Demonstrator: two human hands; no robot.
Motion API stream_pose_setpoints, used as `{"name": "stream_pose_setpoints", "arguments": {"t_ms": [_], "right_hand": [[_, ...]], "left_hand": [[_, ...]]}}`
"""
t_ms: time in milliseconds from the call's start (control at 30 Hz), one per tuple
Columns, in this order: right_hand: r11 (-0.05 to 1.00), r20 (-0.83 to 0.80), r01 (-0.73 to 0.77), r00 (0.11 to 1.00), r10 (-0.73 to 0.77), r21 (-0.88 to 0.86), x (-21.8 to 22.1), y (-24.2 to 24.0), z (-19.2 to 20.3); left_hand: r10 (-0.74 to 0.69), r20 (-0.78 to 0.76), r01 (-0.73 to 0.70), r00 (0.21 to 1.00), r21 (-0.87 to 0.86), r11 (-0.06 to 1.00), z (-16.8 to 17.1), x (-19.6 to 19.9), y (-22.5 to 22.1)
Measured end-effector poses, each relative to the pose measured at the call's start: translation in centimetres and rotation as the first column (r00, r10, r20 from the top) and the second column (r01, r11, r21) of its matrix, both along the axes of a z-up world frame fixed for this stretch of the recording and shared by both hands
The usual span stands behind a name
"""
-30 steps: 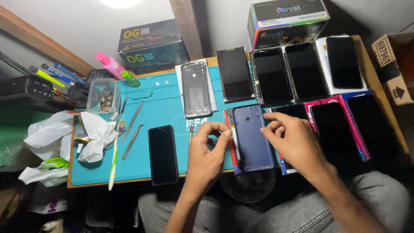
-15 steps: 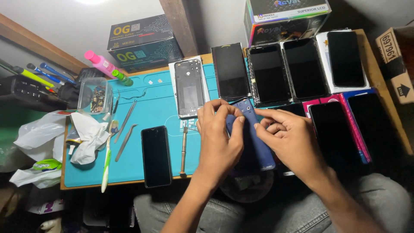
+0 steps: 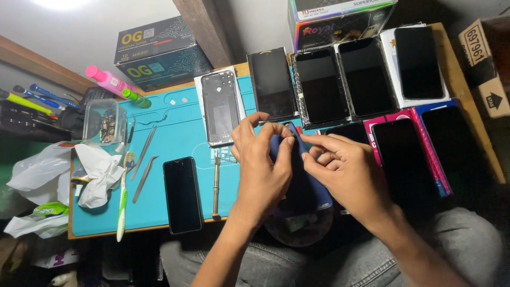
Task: The person handles a blue smartphone, peeling off a protective film from the back cover. They then pick up a clear phone case and remove a sticker from it. Finally, they use a small brush to clean the internal components of a disassembled phone.
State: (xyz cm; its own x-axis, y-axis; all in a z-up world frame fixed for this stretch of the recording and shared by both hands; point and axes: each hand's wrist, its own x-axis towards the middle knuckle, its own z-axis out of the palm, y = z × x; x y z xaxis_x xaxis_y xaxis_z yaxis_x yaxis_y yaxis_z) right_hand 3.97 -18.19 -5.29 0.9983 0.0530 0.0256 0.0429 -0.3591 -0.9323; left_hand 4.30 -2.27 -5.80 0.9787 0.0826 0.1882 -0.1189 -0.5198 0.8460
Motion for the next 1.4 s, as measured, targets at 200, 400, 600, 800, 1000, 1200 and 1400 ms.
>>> {"name": "stream_pose_setpoints", "arguments": {"t_ms": [200, 400, 600, 800, 1000, 1200, 1400], "right_hand": [[1.000, 0.030, 0.013, 0.999, -0.013, 0.013, -0.1, 0.0, -0.3], [1.000, 0.051, 0.010, 0.999, -0.010, 0.000, -0.1, 0.0, -0.2], [1.000, 0.057, 0.011, 0.998, -0.011, 0.000, -0.3, 0.0, -0.1], [1.000, 0.053, 0.004, 0.999, -0.004, 0.013, -0.3, 0.0, 0.0], [0.997, -0.026, -0.024, 0.999, 0.025, 0.073, -0.3, -0.5, 0.1], [0.990, -0.071, -0.031, 0.997, 0.041, 0.135, -0.4, -0.5, -0.2], [0.990, -0.061, -0.050, 0.996, 0.059, 0.129, -0.4, -0.4, -0.2]], "left_hand": [[0.002, -0.040, -0.001, 0.999, 0.015, 1.000, -0.1, 0.1, -0.3], [-0.005, -0.056, 0.006, 0.998, 0.013, 1.000, 0.1, 0.0, -0.3], [0.000, -0.055, 0.002, 0.998, 0.023, 1.000, -0.1, 0.1, -0.4], [0.041, -0.012, -0.041, 0.999, -0.003, 0.999, 0.1, 0.0, -0.3], [0.070, -0.008, -0.070, 0.998, -0.157, 0.985, 0.3, 0.3, 0.4], [0.051, -0.194, -0.125, 0.980, -0.393, 0.911, 0.1, 0.1, 1.5], [0.017, -0.259, -0.147, 0.966, -0.492, 0.858, -0.6, 0.0, 1.9]]}}
